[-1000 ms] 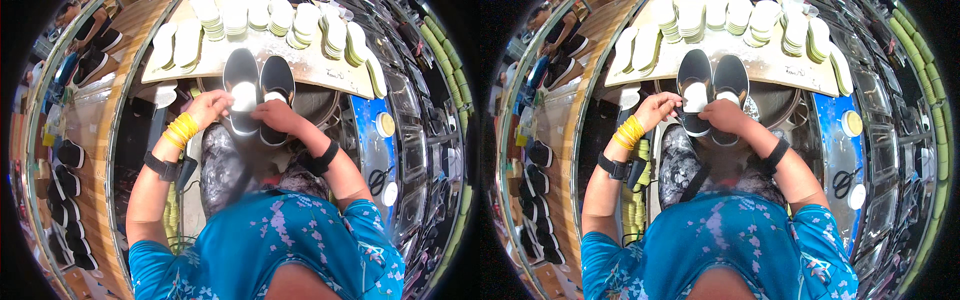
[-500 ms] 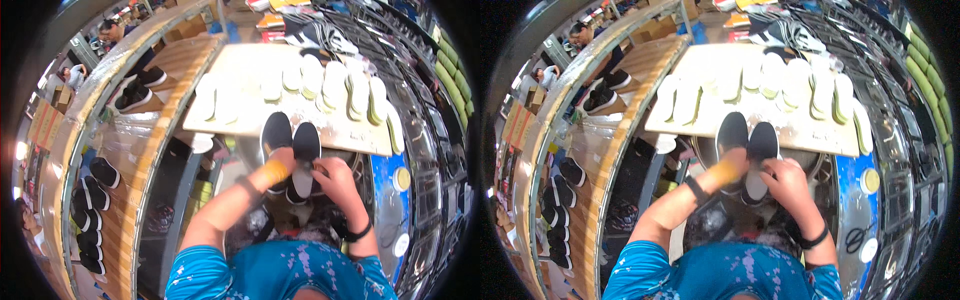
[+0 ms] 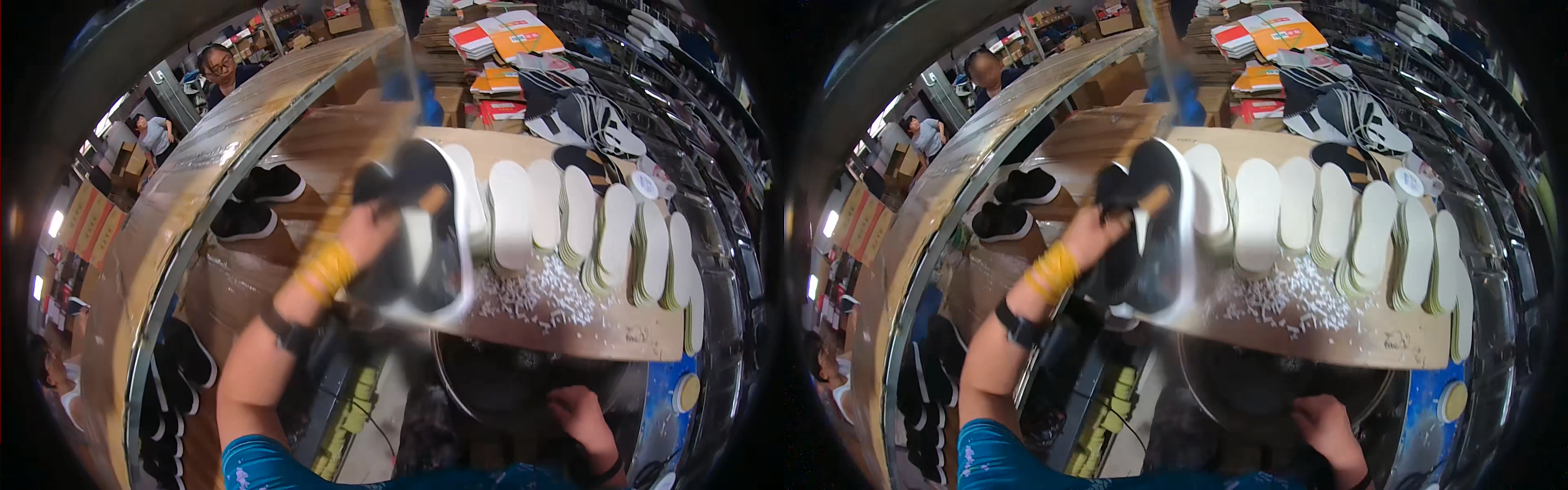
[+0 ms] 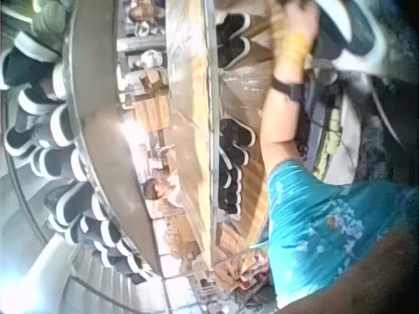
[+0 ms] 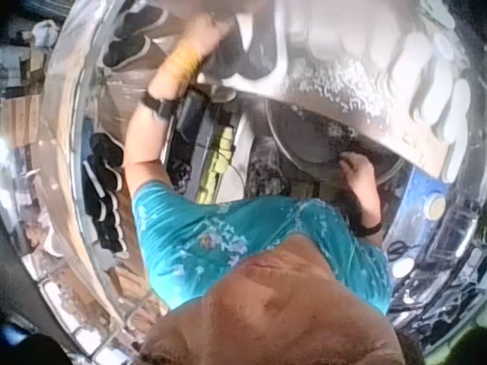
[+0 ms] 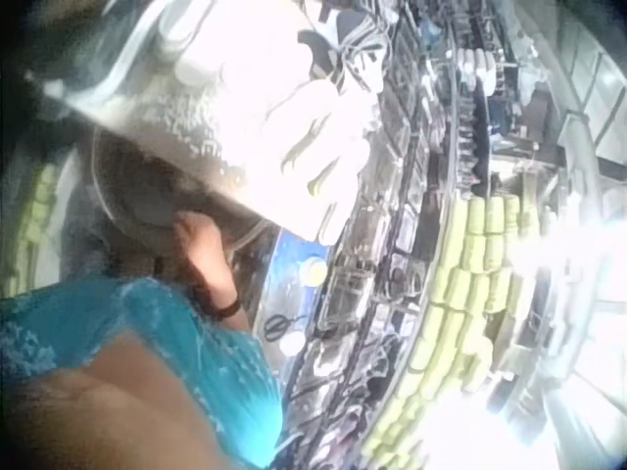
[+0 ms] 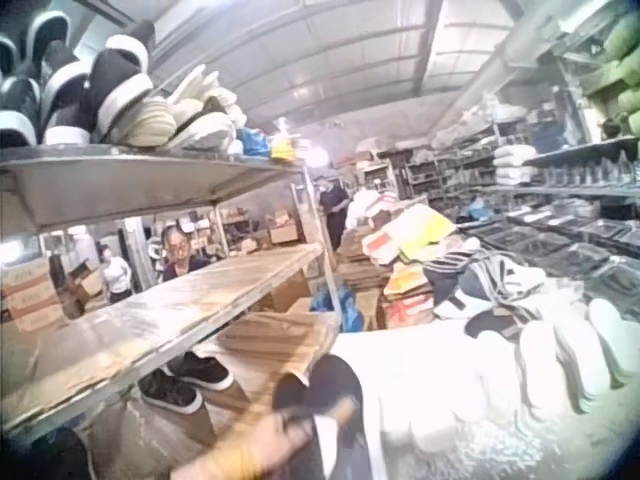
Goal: Placing insoles into shoes and cleaning/wiping the exterior of the shoes with a cloth.
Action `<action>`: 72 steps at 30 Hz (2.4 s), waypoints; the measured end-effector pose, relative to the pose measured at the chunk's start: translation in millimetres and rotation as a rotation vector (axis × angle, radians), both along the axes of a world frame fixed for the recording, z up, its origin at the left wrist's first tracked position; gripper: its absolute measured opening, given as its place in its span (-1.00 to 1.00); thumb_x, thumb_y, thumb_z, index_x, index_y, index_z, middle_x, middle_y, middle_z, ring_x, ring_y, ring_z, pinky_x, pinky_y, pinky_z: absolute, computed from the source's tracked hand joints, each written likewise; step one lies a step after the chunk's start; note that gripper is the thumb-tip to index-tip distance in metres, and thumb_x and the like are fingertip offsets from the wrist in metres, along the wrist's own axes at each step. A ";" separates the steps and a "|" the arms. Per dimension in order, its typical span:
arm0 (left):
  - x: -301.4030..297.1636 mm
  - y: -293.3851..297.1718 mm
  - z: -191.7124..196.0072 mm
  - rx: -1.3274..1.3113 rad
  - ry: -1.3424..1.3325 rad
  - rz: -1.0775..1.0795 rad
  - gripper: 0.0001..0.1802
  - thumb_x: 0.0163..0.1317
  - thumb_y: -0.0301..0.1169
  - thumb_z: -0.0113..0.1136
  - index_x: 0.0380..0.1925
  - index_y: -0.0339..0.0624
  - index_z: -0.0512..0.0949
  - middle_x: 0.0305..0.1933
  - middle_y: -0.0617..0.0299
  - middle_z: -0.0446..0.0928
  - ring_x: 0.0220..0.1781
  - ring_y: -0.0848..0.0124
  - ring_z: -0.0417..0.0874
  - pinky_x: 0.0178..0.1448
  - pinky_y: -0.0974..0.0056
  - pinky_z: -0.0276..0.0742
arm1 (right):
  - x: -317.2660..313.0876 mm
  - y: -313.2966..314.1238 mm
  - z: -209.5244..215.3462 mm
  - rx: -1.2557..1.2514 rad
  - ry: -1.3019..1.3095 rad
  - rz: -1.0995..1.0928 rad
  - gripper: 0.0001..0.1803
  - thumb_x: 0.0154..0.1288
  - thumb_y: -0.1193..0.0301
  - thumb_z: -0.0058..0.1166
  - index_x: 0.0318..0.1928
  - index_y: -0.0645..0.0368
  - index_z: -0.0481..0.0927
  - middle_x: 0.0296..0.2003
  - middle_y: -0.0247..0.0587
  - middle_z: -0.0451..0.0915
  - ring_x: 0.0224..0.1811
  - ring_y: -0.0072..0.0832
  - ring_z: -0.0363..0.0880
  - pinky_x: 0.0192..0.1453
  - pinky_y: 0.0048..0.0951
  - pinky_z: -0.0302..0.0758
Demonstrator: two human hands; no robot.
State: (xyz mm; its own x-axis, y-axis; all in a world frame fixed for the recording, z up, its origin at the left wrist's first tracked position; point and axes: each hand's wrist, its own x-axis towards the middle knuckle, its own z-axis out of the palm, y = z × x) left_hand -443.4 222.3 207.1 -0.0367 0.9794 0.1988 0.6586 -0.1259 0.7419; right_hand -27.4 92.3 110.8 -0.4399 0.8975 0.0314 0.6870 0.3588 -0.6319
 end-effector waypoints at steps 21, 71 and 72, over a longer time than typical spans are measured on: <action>152.8 -51.9 -59.3 -0.384 0.138 -0.579 -0.66 0.15 -0.39 0.11 -0.06 -0.24 0.44 -0.28 0.08 0.57 -0.22 0.29 0.60 -0.10 0.29 0.48 | 19.2 1.3 -29.7 0.034 -0.191 0.141 -0.75 -0.05 0.33 0.02 -0.32 0.17 0.50 -0.42 -0.09 0.52 -0.27 -0.15 0.51 -0.15 -0.15 0.44; 279.9 -195.7 -186.7 -0.108 0.452 -0.389 -0.62 0.18 -0.08 -0.04 -0.32 -0.15 0.54 -0.38 -0.02 0.56 -0.32 0.04 0.58 -0.24 0.07 0.51 | 68.3 -55.3 -69.8 0.126 -0.133 0.040 -0.73 0.01 0.32 0.01 -0.24 0.12 0.52 -0.31 -0.09 0.53 -0.20 -0.13 0.49 -0.08 -0.17 0.43; 278.1 -195.7 -185.9 -0.110 0.442 -0.376 -0.62 0.18 -0.08 -0.04 -0.32 -0.15 0.54 -0.38 -0.02 0.56 -0.32 0.04 0.58 -0.24 0.07 0.51 | 61.4 -46.5 -79.0 0.126 -0.134 0.025 -0.75 0.03 0.29 0.00 -0.26 0.10 0.53 -0.31 -0.08 0.54 -0.20 -0.14 0.50 -0.09 -0.16 0.44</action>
State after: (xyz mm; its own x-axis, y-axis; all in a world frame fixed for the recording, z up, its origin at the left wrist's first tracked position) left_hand -165.3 26.6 21.3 0.3799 0.9250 0.0126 0.8333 -0.3481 0.4296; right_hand 34.0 45.9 31.8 -0.4699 0.8788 0.0826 0.7517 0.4475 -0.4845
